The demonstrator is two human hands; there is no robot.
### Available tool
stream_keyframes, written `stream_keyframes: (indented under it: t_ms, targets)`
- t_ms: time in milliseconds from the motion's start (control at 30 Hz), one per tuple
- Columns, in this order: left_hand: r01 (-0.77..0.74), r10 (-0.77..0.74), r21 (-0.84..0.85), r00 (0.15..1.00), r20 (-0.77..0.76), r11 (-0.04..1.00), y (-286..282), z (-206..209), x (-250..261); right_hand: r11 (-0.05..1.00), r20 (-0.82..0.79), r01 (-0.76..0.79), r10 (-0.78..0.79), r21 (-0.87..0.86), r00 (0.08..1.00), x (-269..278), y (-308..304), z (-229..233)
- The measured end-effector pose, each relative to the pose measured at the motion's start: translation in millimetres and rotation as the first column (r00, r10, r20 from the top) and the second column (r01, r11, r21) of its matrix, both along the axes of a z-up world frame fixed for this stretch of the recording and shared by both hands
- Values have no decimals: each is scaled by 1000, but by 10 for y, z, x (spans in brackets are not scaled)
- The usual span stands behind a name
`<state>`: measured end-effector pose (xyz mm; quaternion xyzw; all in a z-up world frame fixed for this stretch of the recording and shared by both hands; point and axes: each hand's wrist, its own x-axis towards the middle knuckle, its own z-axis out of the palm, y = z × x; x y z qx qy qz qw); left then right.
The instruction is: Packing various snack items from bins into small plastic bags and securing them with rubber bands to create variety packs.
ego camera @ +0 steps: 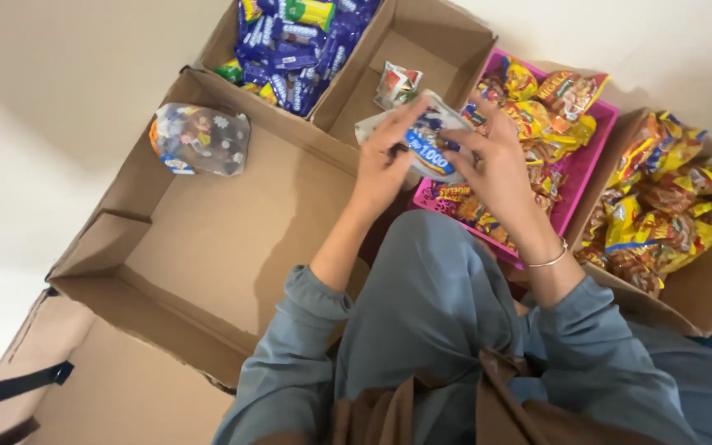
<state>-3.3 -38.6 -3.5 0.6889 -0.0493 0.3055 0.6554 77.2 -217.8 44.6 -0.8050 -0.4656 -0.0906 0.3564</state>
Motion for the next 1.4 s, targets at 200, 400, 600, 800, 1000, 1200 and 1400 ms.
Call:
stream_keyframes:
  t_ms: [200,400,600,800,1000,1200,1400]
  targets:
    - [-128,132,49,988,-79,991,57,-199,29,998,-61,65,-64,10,996,224,70,-275]
    - [-237,238,20,968,-79,971,422,-426,151,998,-29,-43,42,-35,999,513,575,-238]
    - [-334,339,65,933,-117,940,962,-599,317,986,-38,-80,75,-145,996,809,1074,-462]
    - [-517,610,359,759,-229,777,1673,-1183,569,967,8,-46,50,-251,999,955,1354,-545]
    - [-480,684,496,597,-420,724,2393,-2388,1104,957,88,-51,80,-287,993,1093,1442,-728]
    - [-665,453,-59,567,-688,744,2699,-2177,1166,946,70,-62,89,-319,994,1089,1467,-767]
    - [-719,480,-204,619,-621,664,2652,-2062,1193,941,81,-81,113,-327,990,1092,1423,-789]
